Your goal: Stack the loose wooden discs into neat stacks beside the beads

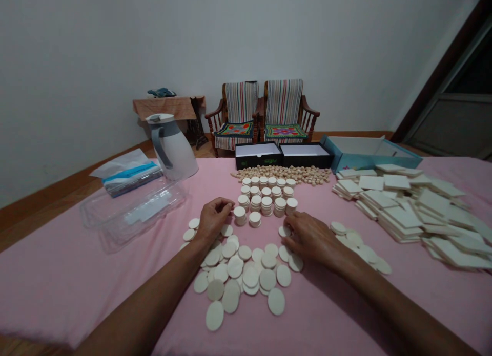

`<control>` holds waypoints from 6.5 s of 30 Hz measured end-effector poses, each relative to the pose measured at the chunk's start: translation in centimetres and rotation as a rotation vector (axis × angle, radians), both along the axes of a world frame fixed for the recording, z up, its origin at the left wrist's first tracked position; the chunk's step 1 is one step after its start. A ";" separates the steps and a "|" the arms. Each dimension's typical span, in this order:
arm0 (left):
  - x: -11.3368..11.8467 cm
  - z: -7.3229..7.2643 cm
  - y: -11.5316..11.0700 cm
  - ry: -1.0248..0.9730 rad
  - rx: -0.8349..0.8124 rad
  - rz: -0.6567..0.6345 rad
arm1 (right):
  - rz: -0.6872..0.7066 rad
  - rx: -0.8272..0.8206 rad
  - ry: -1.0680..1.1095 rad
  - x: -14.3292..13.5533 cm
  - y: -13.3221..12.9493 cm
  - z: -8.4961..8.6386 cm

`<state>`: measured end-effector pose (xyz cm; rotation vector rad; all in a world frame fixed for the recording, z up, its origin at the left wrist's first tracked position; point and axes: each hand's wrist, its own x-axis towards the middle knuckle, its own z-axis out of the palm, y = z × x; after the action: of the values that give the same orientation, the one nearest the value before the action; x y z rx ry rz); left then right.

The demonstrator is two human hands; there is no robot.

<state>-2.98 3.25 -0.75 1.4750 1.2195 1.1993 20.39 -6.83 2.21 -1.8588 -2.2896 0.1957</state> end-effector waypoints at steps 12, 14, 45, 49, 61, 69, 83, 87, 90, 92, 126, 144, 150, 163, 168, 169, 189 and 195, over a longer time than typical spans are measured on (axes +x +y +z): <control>0.0 -0.3 0.2 -0.002 -0.002 -0.001 | 0.036 0.095 0.174 -1.7 1.1 -0.6; 0.0 -0.2 0.1 -0.009 0.000 -0.005 | 0.079 0.145 0.224 -2.3 1.7 -0.2; 0.1 0.1 0.0 -0.018 -0.004 0.008 | 0.367 -0.102 0.203 -2.2 -0.2 0.6; 0.1 0.2 -0.1 -0.011 0.000 0.006 | 0.323 -0.019 0.097 -2.2 0.6 -0.1; 0.1 0.2 -0.1 -0.004 0.001 0.010 | 0.286 -0.022 0.108 -2.1 0.2 -0.2; 0.1 0.0 0.1 0.002 0.005 0.006 | 0.108 0.018 0.077 -2.2 0.5 -0.8; -0.1 -0.6 0.4 0.002 0.035 -0.007 | 0.131 0.225 0.224 -4.5 3.1 1.0; -0.1 -0.5 0.3 -0.015 0.036 -0.011 | 0.131 0.231 0.198 -5.2 4.1 0.5; 0.0 -0.2 0.0 -0.005 0.024 -0.010 | 0.114 0.224 0.214 -4.9 4.0 0.5; 0.0 -0.1 0.0 -0.002 0.019 -0.009 | 0.101 0.224 0.234 -4.4 3.6 0.7; 0.1 -0.1 0.0 -0.008 0.004 -0.004 | 0.080 0.141 0.263 -3.5 2.3 -1.1; 0.2 0.2 -0.2 -0.023 0.012 -0.012 | 0.161 0.332 0.057 -6.5 5.0 -0.3; 0.1 0.1 -0.2 -0.007 0.028 -0.021 | 0.160 0.307 0.050 -6.8 5.1 -0.6; 0.0 0.1 -0.1 -0.008 0.028 -0.020 | 0.178 0.339 0.114 -6.3 4.8 0.4; 0.1 -0.1 0.0 0.008 0.039 -0.010 | 0.243 0.175 0.222 -4.4 2.8 1.9; 0.1 -0.2 0.0 0.009 0.040 -0.010 | 0.269 0.101 0.229 -4.0 2.3 2.0; 0.1 -0.2 0.0 -0.016 0.020 0.000 | 0.150 0.196 0.302 -3.6 3.1 1.4; 0.1 -0.2 0.0 0.003 0.036 -0.008 | 0.048 0.228 0.141 -5.0 4.4 0.7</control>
<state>-2.93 3.25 -0.93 1.5077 1.1982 1.2200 15.39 -2.47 2.92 -1.6270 -2.1619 0.0668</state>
